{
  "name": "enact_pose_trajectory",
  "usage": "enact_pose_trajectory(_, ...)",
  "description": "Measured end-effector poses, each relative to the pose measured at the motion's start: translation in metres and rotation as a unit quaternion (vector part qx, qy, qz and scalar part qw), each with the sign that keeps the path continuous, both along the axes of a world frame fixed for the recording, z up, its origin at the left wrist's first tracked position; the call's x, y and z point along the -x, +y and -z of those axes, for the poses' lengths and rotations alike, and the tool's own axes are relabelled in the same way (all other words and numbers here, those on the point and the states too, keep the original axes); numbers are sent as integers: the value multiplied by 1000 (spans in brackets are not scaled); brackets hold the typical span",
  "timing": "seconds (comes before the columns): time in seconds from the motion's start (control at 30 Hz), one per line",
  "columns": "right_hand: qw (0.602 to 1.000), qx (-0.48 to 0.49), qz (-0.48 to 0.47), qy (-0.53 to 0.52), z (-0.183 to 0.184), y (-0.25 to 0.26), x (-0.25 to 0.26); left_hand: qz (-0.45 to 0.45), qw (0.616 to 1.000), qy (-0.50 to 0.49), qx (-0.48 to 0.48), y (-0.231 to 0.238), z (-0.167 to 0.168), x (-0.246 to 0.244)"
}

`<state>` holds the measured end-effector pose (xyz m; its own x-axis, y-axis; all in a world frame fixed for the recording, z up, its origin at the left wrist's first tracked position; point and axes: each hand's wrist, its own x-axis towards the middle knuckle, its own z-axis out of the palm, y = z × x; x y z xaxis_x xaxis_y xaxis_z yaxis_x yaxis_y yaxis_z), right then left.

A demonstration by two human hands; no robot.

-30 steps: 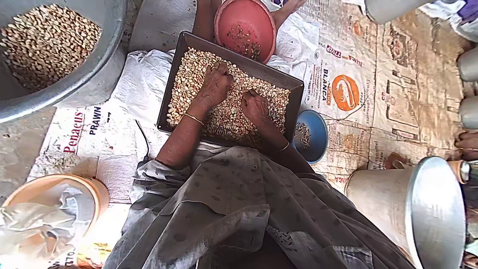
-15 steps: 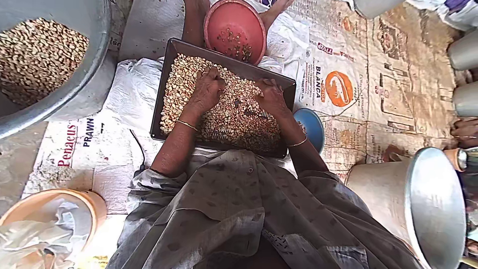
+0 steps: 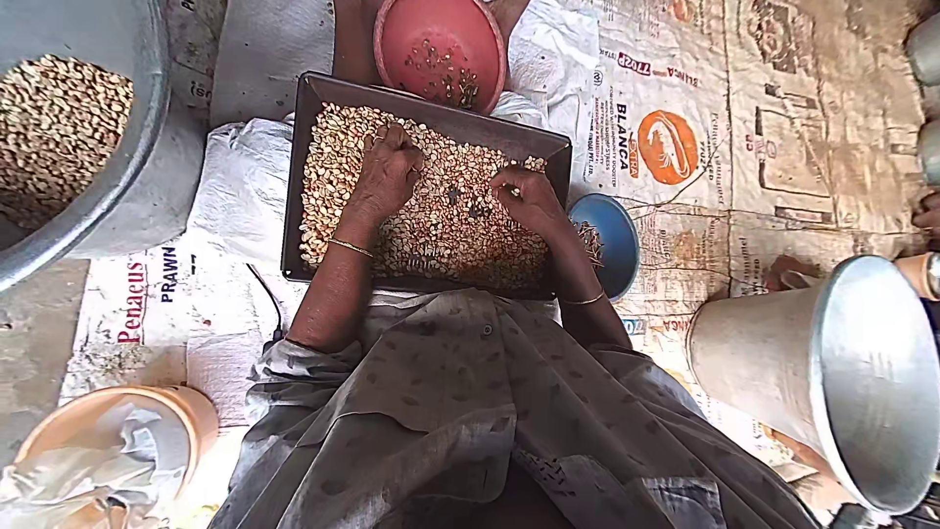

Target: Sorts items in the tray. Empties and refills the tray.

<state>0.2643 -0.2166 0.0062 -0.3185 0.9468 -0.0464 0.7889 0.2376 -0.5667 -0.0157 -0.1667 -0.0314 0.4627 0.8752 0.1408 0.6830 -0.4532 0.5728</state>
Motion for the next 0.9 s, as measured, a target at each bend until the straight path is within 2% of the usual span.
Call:
enact_pose_trajectory(0.07, 998, -49, -32, 4, 15, 22, 14, 0, 1000, 1, -1, 0, 1, 1)
enact_pose_trajectory(0.17, 995, -37, -87, -32, 36, 35, 34, -1, 1000, 5, 1, 0, 1, 1)
enact_pose_trajectory(0.27, 996, -24, -30, -85, 41, 35, 28, -1, 1000, 7, 4, 0, 0, 1)
enact_pose_trajectory(0.37, 989, 44, 53, -130, 25, 24, 2, 0, 1000, 4, 11, 0, -1, 0)
enact_pose_trajectory(0.43, 990, 79, 46, -111, 15, 13, -15, -3, 1000, 1, 13, 0, -4, 0)
enact_pose_trajectory(0.5, 993, 110, 4, -53, 9, -2, -29, -5, 1000, -1, 10, 0, -3, 0)
enact_pose_trajectory(0.57, 988, 155, 7, 8, 0, -12, -27, -6, 1000, 1, 3, 1, -2, 1)
enact_pose_trajectory(0.63, 992, 124, 24, -9, -6, -11, -15, -5, 1000, 5, 1, 0, -2, 0)
enact_pose_trajectory(0.73, 996, 8, 48, -71, -1, 8, 11, -5, 1000, 1, -7, 0, -2, -1)
enact_pose_trajectory(0.9, 986, -3, 75, -152, 26, 32, 51, -6, 1000, -2, -12, 1, 1, 2)
